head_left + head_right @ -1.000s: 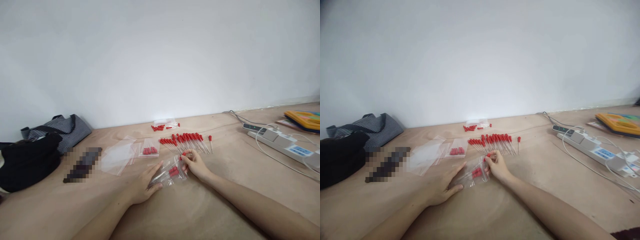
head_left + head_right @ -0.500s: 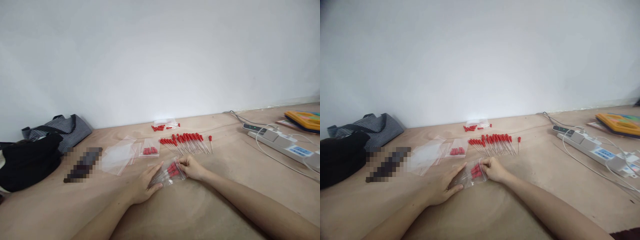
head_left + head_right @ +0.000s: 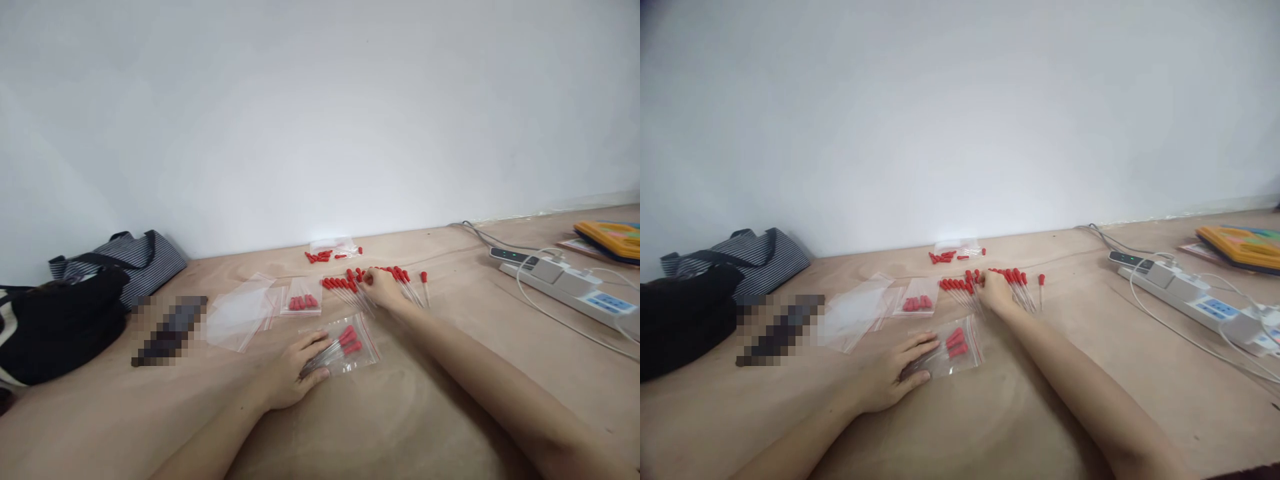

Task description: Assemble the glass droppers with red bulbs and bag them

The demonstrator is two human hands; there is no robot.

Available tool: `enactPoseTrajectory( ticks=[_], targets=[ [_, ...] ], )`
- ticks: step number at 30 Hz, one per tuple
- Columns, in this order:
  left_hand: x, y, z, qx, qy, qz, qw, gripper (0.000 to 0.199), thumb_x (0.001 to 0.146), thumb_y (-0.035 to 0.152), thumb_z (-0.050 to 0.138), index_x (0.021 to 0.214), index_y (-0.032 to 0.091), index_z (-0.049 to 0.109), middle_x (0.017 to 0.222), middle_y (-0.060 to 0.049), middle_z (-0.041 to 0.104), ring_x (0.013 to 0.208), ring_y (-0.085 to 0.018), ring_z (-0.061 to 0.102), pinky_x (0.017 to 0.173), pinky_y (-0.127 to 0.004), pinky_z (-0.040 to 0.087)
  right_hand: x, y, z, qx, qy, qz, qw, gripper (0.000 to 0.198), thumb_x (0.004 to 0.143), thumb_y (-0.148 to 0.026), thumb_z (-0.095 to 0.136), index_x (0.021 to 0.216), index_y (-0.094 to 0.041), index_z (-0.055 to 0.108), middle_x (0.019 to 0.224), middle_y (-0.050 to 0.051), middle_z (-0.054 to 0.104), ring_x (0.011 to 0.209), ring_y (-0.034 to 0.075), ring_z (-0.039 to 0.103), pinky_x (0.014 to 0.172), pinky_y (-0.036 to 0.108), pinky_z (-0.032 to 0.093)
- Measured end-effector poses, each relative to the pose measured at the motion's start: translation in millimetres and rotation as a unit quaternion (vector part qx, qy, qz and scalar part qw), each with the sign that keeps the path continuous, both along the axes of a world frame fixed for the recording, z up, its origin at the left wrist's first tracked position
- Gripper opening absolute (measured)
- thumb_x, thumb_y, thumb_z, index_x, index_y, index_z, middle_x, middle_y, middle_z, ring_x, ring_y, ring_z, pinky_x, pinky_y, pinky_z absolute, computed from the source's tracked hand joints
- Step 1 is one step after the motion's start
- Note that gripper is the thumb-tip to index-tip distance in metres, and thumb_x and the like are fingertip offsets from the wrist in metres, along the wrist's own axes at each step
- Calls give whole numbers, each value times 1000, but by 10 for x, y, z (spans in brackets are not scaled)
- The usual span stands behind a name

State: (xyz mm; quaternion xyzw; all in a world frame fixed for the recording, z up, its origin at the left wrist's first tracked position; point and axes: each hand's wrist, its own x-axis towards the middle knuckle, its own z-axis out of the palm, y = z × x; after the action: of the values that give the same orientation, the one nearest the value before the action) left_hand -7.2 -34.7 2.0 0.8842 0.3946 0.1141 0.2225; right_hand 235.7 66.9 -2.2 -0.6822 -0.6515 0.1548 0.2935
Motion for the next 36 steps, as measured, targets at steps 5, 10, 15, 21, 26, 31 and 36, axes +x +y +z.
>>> enactPoseTrajectory(
  ticks=[5,10,15,21,26,31,36],
  targets=[
    [-3,8,-17,-7,12,-1,1000,47,82,32,49,128,25,41,137,-7,38,125,-25,35,102,-45,30,-307,227,0,-23,-25,-53,998,18,75,-25,53,90,-17,58,95,13,63,94,25,57,73,31,41],
    [-7,5,-19,-17,23,3,1000,48,83,31,48,129,24,40,139,-7,35,126,-24,32,104,-45,28,-410,297,-10,-37,-18,-65,997,24,73,-22,56,97,-16,54,96,15,61,94,25,57,73,33,43],
    [-11,-3,-22,-20,24,3,1000,48,83,32,48,129,22,40,139,-7,34,127,-24,32,104,-45,28,-388,252,72,-15,-2,-45,999,36,75,-18,50,110,-12,47,101,16,59,95,26,56,74,33,43],
    [-2,2,3,-13,24,1,1000,48,83,31,48,129,23,41,138,-8,36,126,-25,33,103,-45,29,-30,-79,136,122,86,37,988,54,81,-16,36,131,-8,16,97,12,57,84,19,56,75,29,43],
    [11,-2,38,-9,23,1,1000,46,83,31,48,128,26,41,138,-5,36,125,-24,34,103,-45,30,203,-434,-130,98,311,60,943,38,79,-26,40,114,-19,28,78,0,49,50,11,50,47,25,44],
    [27,-14,77,-22,47,11,999,46,84,33,46,129,23,41,139,-7,35,126,-25,34,103,-44,29,82,-626,-306,88,448,30,889,34,73,-29,48,100,-22,30,68,-6,43,46,9,49,41,23,44],
    [24,-4,51,-12,37,6,999,45,83,32,47,127,22,42,138,-7,36,126,-25,33,103,-44,29,-43,-705,-292,53,495,23,867,36,67,-30,55,94,-22,32,68,-7,45,50,9,53,43,24,47]
  ],
)
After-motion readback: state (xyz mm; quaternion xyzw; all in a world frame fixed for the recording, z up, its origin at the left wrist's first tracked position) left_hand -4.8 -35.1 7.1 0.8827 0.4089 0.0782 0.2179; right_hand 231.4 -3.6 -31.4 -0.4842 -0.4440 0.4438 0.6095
